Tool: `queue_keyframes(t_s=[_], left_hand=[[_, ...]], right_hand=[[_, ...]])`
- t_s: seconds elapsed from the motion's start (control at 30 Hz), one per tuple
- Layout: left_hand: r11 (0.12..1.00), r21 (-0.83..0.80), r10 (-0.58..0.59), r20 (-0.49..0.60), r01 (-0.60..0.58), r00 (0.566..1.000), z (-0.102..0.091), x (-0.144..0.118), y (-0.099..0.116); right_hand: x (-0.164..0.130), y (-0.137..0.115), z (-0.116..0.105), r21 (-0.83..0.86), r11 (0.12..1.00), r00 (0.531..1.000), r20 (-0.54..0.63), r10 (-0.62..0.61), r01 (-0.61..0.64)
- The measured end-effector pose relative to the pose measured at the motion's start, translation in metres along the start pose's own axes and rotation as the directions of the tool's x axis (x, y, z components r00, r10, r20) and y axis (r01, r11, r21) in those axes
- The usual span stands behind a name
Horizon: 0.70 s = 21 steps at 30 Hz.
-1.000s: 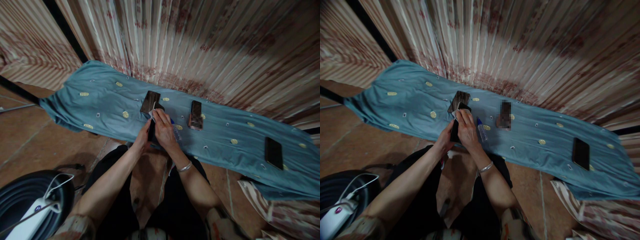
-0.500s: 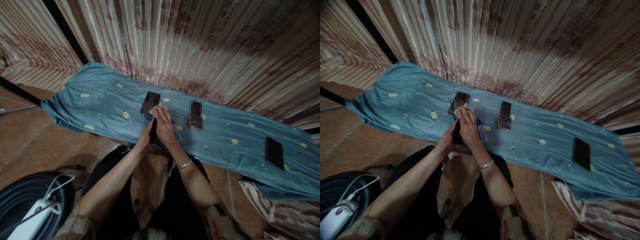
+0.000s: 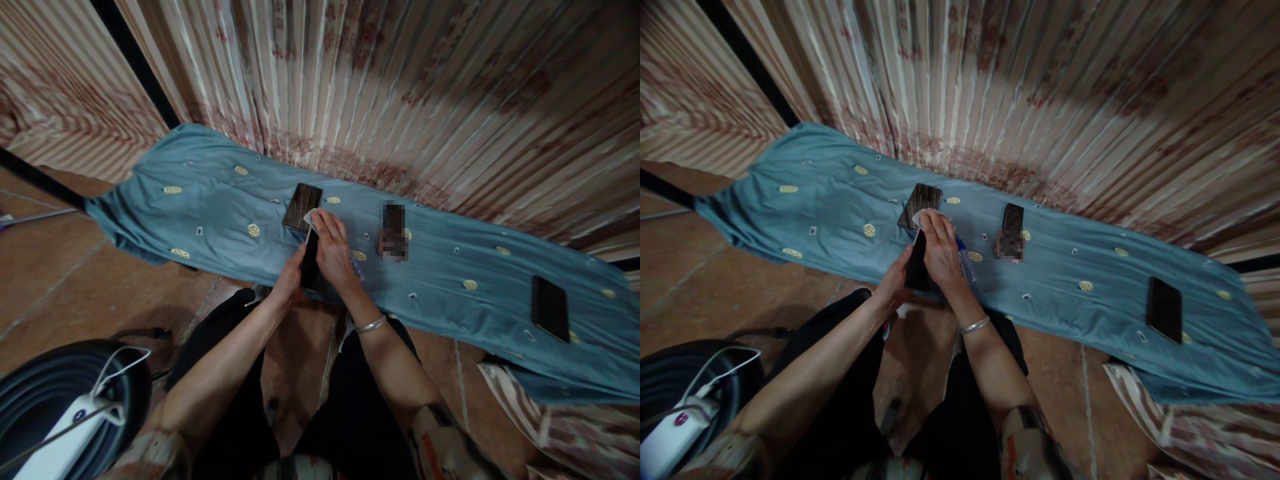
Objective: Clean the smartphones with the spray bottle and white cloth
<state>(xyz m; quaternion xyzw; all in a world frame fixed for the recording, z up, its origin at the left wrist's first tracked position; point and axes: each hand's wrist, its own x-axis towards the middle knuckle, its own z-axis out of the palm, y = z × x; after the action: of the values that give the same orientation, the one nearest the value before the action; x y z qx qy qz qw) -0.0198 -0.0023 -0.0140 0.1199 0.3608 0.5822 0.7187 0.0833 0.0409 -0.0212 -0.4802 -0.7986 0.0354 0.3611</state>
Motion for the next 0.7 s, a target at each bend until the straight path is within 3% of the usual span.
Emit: queue_keyframes(t_s=[0.47, 0.7], left_hand=[[0.992, -0.086, -0.104, -0.091, 0.097, 0.99, 0.012, -0.007, 0.019], [0.993, -0.058, -0.109, -0.121, 0.103, 0.987, 0.01, -0.008, 0.015]], right_hand=[[0.0, 0.011, 0.007, 0.053, 0.995, 0.996, 0.042, 0.083, -0.085], [-0.008, 0.008, 0.011, 0.089, 0.985, 0.989, 0.037, 0.142, -0.145]])
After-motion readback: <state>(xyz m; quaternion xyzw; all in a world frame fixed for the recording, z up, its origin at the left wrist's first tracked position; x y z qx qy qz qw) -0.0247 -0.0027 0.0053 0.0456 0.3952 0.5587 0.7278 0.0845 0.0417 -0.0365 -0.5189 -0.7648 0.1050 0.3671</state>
